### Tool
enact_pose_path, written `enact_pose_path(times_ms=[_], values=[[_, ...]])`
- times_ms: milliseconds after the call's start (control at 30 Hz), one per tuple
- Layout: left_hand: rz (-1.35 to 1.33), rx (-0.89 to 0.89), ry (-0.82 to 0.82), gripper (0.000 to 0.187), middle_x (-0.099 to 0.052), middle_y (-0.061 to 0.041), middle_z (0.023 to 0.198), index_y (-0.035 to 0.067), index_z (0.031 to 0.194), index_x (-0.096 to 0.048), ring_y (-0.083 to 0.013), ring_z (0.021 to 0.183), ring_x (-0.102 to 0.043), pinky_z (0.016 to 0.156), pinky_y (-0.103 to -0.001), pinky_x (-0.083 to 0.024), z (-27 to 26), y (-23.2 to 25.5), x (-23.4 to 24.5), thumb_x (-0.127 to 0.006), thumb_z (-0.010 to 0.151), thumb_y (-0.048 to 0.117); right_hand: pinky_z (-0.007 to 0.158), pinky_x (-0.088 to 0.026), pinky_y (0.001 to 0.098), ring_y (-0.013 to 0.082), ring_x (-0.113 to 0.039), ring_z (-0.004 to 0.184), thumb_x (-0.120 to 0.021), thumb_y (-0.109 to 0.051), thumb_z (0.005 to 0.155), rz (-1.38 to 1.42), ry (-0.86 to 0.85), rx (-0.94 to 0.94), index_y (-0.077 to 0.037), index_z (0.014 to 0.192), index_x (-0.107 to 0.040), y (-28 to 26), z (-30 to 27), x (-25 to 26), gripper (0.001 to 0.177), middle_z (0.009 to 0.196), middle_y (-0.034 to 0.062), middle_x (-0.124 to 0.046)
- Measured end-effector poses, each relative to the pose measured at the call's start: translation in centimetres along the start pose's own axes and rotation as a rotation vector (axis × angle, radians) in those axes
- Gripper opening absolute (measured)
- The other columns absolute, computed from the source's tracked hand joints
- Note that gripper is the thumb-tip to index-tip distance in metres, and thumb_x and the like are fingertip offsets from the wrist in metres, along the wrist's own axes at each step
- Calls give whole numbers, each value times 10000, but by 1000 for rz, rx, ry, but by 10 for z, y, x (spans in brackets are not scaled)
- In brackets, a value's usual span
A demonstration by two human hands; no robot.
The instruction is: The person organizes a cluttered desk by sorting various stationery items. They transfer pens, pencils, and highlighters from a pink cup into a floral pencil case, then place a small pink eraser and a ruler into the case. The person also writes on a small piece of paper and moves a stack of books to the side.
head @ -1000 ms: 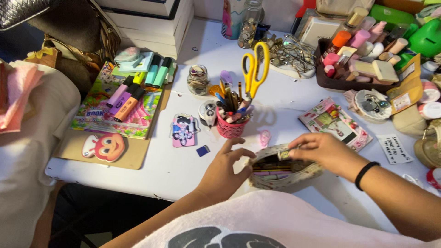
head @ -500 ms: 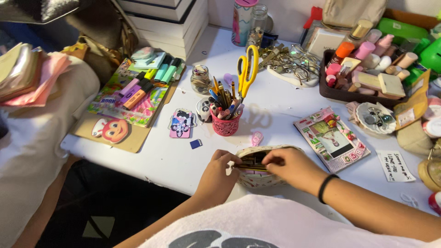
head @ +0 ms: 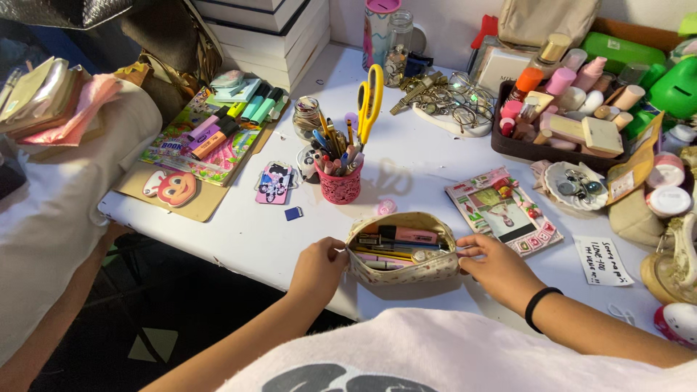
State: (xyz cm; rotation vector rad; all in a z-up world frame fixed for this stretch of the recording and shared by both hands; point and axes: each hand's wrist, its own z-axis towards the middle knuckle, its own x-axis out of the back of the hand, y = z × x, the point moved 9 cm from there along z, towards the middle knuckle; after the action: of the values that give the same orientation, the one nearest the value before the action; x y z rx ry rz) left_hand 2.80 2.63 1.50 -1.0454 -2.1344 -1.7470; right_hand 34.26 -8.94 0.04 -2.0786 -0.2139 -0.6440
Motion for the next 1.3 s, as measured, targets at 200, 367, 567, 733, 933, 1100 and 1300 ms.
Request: enact_pose_path(times_ms=[200, 367, 567, 733, 933, 1100, 1300], values=[[-99, 8, -51, 268, -774, -77, 819, 20, 991, -762, -164, 728, -718, 680, -313, -548, 23, -26, -17, -792, 803, 209, 633, -505, 435, 319, -627, 775, -674, -140, 965, -55, 33, 17, -91, 1271, -696, -31, -31, 4, 310, 1019, 106, -734], [-74, -25, -116, 271, -753, -100, 792, 13, 908, -735, -201, 709, -698, 677, -350, -542, 35, -33, -31, -744, 842, 276, 693, -581, 292, 98, -675, 812, -697, -144, 835, -101, 9, 376, -84, 1083, -727, -87, -49, -13, 257, 935, -8, -760], [-38, -59, -211, 421, -748, -133, 760, 1, 868, -735, -249, 703, -710, 701, -397, -538, 48, -18, -34, -550, 937, 373, 663, -547, 255, 85, -636, 676, -726, -129, 811, -140, -47, 398, -87, 1096, -734, -130, -48, -45, 288, 828, -8, -725], [95, -179, -261, 430, -681, -224, 738, -10, 833, -718, -366, 723, -679, 720, -455, -522, 41, 30, -4, -579, 934, 385, 607, -496, 284, 130, -593, 617, -734, -151, 814, -237, -103, 266, -176, 1249, -729, -171, -36, -88, 436, 803, 20, -738], [181, -268, -432, 448, -679, -252, 778, -8, 816, -706, -422, 759, -657, 744, -493, -516, 48, 47, 16, -538, 963, 381, 684, -558, 352, 249, -730, 745, -724, -163, 762, -335, 44, 521, -86, 963, -785, -223, -21, -105, 224, 831, 92, -773], [293, -576, -560, 368, -697, -224, 805, 12, 864, -728, -398, 779, -675, 753, -488, -521, 66, 42, -5, -533, 936, 315, 678, -539, 391, 283, -710, 745, -753, -241, 705, -512, 16, 253, -136, 864, -790, -217, -16, -113, 194, 768, 107, -749], [-95, -741, -532, 235, -721, -121, 872, 29, 954, -657, -288, 817, -710, 733, -402, -550, 78, 43, 4, -601, 850, 232, 589, -495, 373, 260, -662, 603, -748, -260, 756, -444, 153, 176, -106, 872, -773, -217, -13, -102, 194, 664, 103, -703]])
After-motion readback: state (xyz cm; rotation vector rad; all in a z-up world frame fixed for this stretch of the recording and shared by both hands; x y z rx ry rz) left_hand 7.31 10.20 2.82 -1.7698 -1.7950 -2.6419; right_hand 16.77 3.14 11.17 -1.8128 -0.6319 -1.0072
